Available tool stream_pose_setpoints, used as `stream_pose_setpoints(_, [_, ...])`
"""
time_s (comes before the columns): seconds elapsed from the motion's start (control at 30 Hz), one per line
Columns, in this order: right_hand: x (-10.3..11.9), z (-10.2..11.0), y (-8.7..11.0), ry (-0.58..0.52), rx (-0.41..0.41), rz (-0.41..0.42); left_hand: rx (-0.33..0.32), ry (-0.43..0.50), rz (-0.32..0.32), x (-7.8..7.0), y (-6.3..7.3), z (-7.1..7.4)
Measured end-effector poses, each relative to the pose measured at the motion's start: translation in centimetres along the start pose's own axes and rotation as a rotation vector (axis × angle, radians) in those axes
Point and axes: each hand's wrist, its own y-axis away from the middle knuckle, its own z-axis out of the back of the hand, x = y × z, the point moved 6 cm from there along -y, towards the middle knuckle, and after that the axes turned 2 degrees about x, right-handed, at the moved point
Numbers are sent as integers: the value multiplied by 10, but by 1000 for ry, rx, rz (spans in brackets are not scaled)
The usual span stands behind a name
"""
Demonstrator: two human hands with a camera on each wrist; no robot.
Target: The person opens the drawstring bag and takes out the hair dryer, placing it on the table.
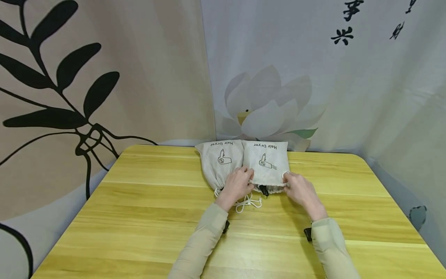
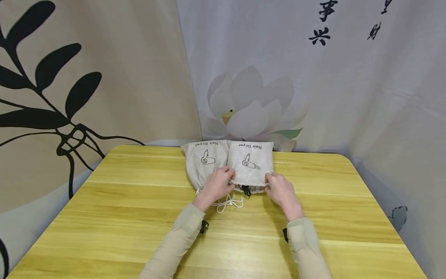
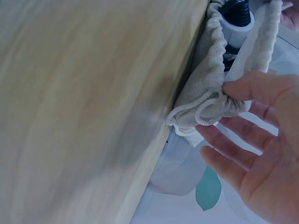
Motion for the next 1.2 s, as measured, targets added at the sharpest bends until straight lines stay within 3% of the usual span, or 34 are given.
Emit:
stream_pose_setpoints(0.53, [-3,0,1,16,27,-22,-69,23,-27,1,3,4])
stream_pose_setpoints(1.2, [-7,1,2,17,31,-46,-27,82,12,6,3,6])
